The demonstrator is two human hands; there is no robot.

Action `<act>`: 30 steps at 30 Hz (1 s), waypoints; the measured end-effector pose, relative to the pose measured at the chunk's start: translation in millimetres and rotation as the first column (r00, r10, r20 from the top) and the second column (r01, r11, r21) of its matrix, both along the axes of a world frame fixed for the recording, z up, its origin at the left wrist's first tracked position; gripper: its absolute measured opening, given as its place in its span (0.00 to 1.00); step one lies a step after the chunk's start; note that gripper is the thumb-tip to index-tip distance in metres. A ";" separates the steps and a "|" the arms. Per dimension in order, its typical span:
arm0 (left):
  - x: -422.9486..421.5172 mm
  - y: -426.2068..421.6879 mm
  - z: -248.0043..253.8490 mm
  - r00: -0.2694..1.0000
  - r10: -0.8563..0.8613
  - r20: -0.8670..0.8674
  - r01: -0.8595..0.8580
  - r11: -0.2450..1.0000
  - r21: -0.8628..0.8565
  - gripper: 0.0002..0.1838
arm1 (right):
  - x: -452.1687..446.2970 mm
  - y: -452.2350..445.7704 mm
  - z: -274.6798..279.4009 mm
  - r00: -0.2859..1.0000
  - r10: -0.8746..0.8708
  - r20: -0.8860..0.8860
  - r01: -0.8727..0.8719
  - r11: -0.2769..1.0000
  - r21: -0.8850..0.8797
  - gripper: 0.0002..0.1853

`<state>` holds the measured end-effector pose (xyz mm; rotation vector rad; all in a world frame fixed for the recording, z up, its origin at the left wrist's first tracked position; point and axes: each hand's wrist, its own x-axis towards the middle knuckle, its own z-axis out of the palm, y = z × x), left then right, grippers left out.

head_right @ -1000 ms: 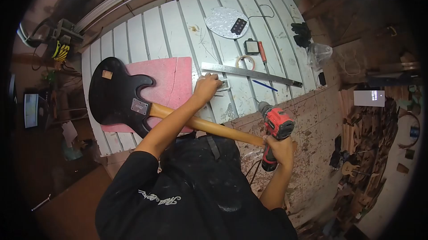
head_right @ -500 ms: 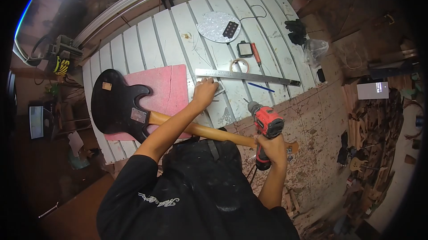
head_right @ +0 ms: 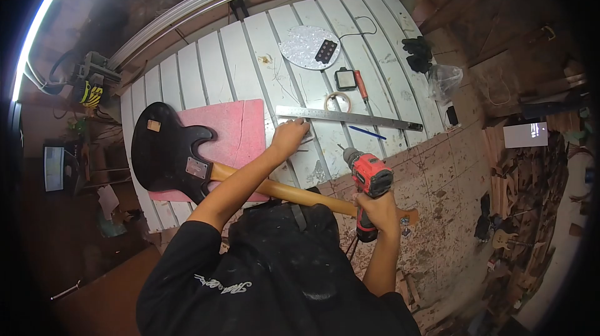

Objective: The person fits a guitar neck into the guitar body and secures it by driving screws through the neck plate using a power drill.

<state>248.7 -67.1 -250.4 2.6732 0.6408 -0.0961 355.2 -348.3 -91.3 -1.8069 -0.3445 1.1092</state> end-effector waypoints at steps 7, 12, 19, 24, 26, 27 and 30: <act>-2.7 -1.9 -19.4 0.979 0.056 0.197 -0.057 0.998 -0.003 0.05 | -1.4 5.6 -0.2 0.999 -0.019 -0.027 0.020 1.000 0.014 0.21; -0.3 -0.6 13.8 0.930 0.294 0.221 -0.196 0.905 -0.377 0.09 | -2.7 7.0 -3.1 1.000 0.005 -0.010 -0.006 1.000 -0.012 0.20; -103.9 -6.0 24.9 0.385 0.897 0.219 -0.190 0.309 -0.932 0.16 | -18.2 28.3 2.5 0.999 0.049 -0.012 -0.049 0.999 -0.001 0.18; -260.5 1.9 33.4 -0.069 0.958 0.278 -0.446 0.220 -0.868 0.11 | -39.2 72.2 7.4 0.979 0.197 -0.044 -0.197 0.980 0.001 0.19; -297.1 3.0 24.1 -0.177 0.941 0.287 -0.445 0.183 -0.876 0.11 | -54.3 92.9 12.4 0.974 0.225 0.005 -0.225 0.974 0.012 0.17; -309.1 5.1 20.5 -0.171 0.921 0.350 -0.515 0.219 -0.829 0.11 | -60.5 101.7 13.7 0.963 0.268 -0.008 -0.268 0.963 -0.003 0.18; -327.0 6.3 17.4 -0.123 0.905 0.407 -0.649 0.237 -0.723 0.10 | -84.3 123.0 21.2 0.939 0.344 -0.012 -0.344 0.939 -0.009 0.19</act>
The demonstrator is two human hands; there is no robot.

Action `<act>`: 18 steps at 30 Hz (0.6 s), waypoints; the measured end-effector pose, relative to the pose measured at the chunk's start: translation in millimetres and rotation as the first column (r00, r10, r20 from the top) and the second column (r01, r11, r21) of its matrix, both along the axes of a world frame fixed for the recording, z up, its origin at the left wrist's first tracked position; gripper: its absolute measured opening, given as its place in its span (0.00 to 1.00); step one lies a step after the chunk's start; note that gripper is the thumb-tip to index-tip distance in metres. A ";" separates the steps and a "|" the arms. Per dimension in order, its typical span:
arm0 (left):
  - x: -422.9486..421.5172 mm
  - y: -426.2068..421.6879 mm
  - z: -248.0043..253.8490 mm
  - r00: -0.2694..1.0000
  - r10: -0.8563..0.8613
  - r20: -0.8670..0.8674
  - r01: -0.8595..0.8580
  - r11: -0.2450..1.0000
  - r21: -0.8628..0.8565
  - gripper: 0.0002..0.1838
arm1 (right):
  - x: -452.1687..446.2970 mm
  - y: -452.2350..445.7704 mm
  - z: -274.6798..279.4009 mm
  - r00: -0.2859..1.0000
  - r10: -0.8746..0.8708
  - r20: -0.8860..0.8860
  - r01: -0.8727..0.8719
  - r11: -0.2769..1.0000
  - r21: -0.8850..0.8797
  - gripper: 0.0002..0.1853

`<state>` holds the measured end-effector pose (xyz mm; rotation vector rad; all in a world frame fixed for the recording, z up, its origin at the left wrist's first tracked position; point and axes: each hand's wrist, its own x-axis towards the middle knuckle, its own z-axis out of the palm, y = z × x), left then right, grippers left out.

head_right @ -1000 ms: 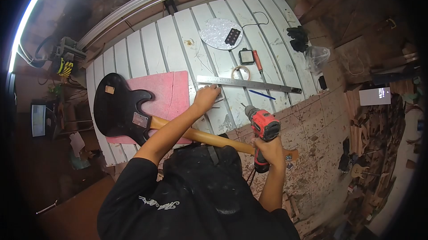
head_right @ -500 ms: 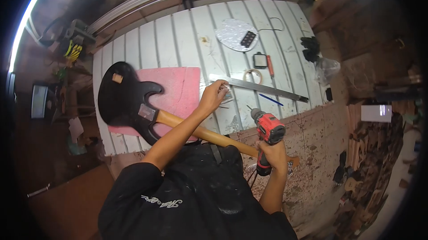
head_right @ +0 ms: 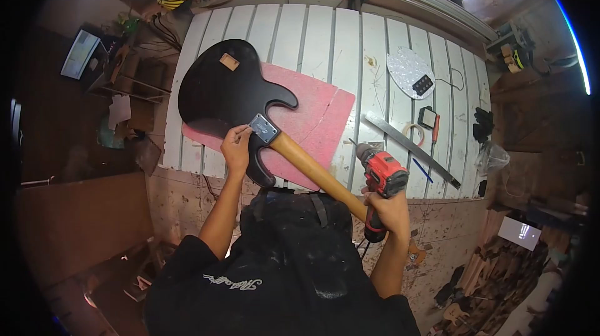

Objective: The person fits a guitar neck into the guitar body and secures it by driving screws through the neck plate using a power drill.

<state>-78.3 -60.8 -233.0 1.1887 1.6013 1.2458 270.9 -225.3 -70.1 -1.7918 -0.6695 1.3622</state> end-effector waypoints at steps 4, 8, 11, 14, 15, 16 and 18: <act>-6.5 0.6 -5.5 0.993 -0.018 -0.115 0.016 1.000 -0.012 0.10 | -28.0 15.7 8.8 0.996 0.091 0.002 -0.091 0.996 -0.011 0.19; -8.2 1.0 -10.8 0.985 -0.059 -0.164 0.064 0.998 0.022 0.10 | -51.5 24.9 15.4 0.989 0.148 -0.008 -0.148 0.989 -0.008 0.20; -8.7 0.7 -11.3 0.974 -0.076 -0.212 0.092 0.994 0.063 0.09 | -68.1 29.4 17.9 0.986 0.166 0.026 -0.164 0.985 -0.053 0.20; -10.4 0.3 -14.2 0.967 -0.079 -0.243 0.105 0.990 0.098 0.08 | -81.5 33.8 19.6 0.978 0.201 0.060 -0.197 0.978 -0.063 0.20; -10.5 0.1 -18.2 0.958 -0.076 -0.276 0.115 0.985 0.126 0.07 | -86.1 35.8 19.4 0.977 0.203 0.065 -0.199 0.978 -0.067 0.20; -10.3 -0.3 -22.1 0.948 -0.074 -0.308 0.126 0.980 0.153 0.06 | -90.4 37.5 19.1 0.973 0.223 0.061 -0.219 0.973 -0.071 0.20; -8.3 -1.5 -18.0 0.924 -0.080 -0.375 0.159 0.970 0.185 0.06 | -97.4 41.1 16.4 0.968 0.243 0.064 -0.238 0.968 -0.079 0.21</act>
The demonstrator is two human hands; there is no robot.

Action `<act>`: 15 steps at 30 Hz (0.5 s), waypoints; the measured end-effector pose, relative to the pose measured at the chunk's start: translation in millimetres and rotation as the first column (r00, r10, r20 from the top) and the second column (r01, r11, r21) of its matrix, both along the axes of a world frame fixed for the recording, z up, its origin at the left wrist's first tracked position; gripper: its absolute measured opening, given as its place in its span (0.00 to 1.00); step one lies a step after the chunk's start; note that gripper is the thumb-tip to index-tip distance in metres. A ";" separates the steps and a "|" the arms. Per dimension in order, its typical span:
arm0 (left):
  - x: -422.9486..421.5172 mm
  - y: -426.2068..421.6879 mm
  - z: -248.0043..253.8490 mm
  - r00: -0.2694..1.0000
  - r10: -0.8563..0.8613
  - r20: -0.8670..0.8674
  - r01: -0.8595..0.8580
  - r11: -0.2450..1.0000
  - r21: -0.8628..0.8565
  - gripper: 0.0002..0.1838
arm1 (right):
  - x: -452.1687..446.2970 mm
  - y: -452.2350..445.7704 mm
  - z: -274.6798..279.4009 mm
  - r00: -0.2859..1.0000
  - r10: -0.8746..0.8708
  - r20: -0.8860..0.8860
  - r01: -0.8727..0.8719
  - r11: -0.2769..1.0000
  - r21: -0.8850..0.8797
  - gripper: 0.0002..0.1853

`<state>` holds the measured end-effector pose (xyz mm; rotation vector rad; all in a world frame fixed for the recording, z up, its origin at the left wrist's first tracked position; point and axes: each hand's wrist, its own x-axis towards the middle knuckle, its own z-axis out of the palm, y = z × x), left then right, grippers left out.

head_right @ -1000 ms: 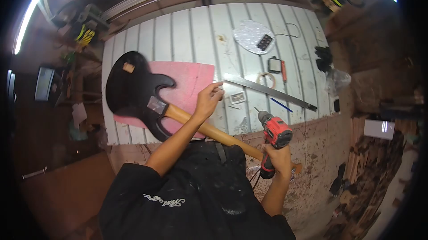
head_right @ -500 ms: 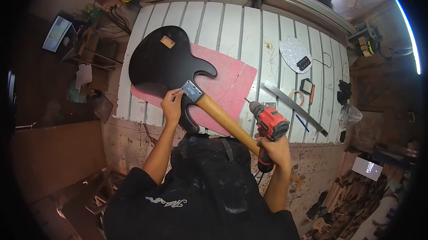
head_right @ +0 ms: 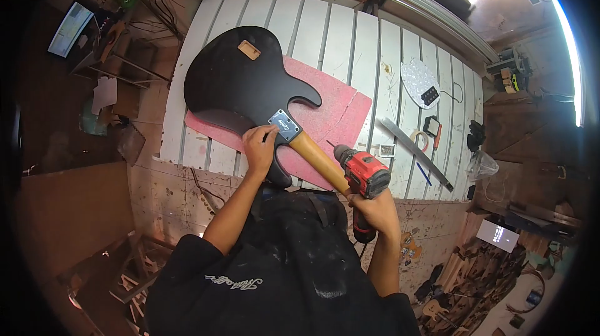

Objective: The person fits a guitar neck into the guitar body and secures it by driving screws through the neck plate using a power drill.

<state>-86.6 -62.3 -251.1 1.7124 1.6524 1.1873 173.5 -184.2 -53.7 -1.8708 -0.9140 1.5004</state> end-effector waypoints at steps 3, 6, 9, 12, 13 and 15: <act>-4.4 4.0 0.8 0.992 -0.085 -0.095 0.092 0.993 0.075 0.06 | -11.8 10.8 -3.1 0.996 0.071 0.054 -0.071 0.997 0.010 0.22; -7.1 5.8 -0.3 0.986 -0.116 -0.116 0.122 0.991 0.050 0.08 | -34.1 32.4 3.5 0.963 0.228 0.145 -0.233 0.973 0.012 0.25; -9.2 7.2 -0.9 0.990 -0.098 -0.099 0.097 0.995 -0.019 0.10 | -58.9 58.0 3.8 0.920 0.313 0.235 -0.325 0.946 0.011 0.23; -15.4 8.6 -1.7 0.992 -0.117 -0.042 0.115 0.992 -0.049 0.10 | -75.8 81.0 -3.5 0.894 0.351 0.279 -0.342 0.936 -0.084 0.20; -17.2 9.4 -2.0 0.992 -0.130 -0.002 0.129 0.990 -0.055 0.11 | -80.5 87.7 -5.1 0.867 0.386 0.316 -0.361 0.923 -0.135 0.20; -19.7 9.5 -4.9 0.994 -0.108 0.013 0.109 0.994 -0.030 0.12 | -89.5 99.1 -4.4 0.828 0.425 0.366 -0.396 0.905 -0.155 0.19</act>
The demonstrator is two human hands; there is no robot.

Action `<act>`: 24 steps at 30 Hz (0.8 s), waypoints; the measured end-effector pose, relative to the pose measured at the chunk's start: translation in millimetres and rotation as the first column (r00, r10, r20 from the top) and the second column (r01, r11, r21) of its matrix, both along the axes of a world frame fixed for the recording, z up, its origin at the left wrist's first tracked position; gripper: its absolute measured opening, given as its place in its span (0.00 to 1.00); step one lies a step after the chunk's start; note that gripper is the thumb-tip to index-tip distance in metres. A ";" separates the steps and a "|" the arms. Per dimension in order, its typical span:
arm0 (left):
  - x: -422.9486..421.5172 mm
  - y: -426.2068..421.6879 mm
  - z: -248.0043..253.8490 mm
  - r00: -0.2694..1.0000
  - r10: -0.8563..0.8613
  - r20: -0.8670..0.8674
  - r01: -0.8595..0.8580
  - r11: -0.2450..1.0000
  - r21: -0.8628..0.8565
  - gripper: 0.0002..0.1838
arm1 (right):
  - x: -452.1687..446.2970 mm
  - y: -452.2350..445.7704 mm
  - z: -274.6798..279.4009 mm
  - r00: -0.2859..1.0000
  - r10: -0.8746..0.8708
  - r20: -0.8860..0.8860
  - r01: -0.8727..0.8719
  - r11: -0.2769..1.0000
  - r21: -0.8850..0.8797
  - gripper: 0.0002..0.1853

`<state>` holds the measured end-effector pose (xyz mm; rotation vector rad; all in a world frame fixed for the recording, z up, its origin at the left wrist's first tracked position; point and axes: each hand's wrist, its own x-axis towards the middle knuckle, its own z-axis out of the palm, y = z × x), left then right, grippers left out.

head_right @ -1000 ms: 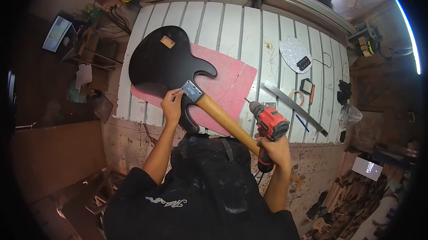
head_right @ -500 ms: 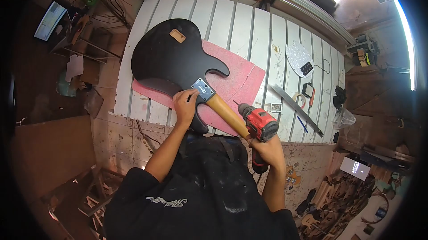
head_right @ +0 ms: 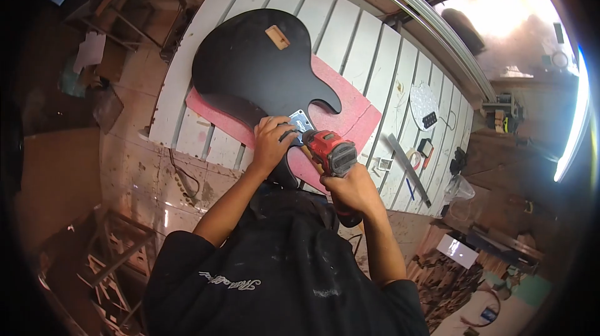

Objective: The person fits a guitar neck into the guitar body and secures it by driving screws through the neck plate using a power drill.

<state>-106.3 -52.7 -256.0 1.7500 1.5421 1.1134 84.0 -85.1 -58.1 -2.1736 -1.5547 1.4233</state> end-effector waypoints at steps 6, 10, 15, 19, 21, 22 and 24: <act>1.6 -0.1 -0.3 1.000 -0.001 0.000 0.001 1.000 0.019 0.09 | -11.8 15.7 7.4 0.998 0.018 0.053 -0.011 0.991 -0.136 0.20; 2.8 0.7 -0.1 1.000 0.001 0.022 -0.001 1.000 0.002 0.08 | -12.8 18.8 9.1 0.999 -0.018 0.028 0.022 0.987 -0.159 0.19; 3.2 2.1 0.6 1.000 0.003 0.015 -0.003 1.000 0.016 0.08 | -12.3 19.3 8.0 0.999 -0.003 0.051 0.010 0.989 -0.146 0.19; 1.9 1.9 1.5 1.000 0.006 0.016 -0.006 1.000 0.019 0.09 | -4.9 21.5 2.0 0.994 0.062 0.086 -0.051 0.991 -0.125 0.19; 1.1 1.7 -0.2 1.000 0.005 0.015 -0.006 1.000 0.024 0.09 | -12.5 29.1 8.6 0.986 0.111 0.126 -0.094 0.986 -0.135 0.20; 0.7 1.4 -1.6 1.000 0.005 0.021 -0.006 0.999 0.036 0.09 | -24.5 36.6 20.7 0.972 0.146 0.184 -0.121 0.983 -0.141 0.19; -0.1 1.8 -1.6 1.000 0.008 0.029 -0.009 0.999 0.042 0.09 | -31.4 45.0 25.5 0.952 0.185 0.243 -0.150 0.977 -0.154 0.21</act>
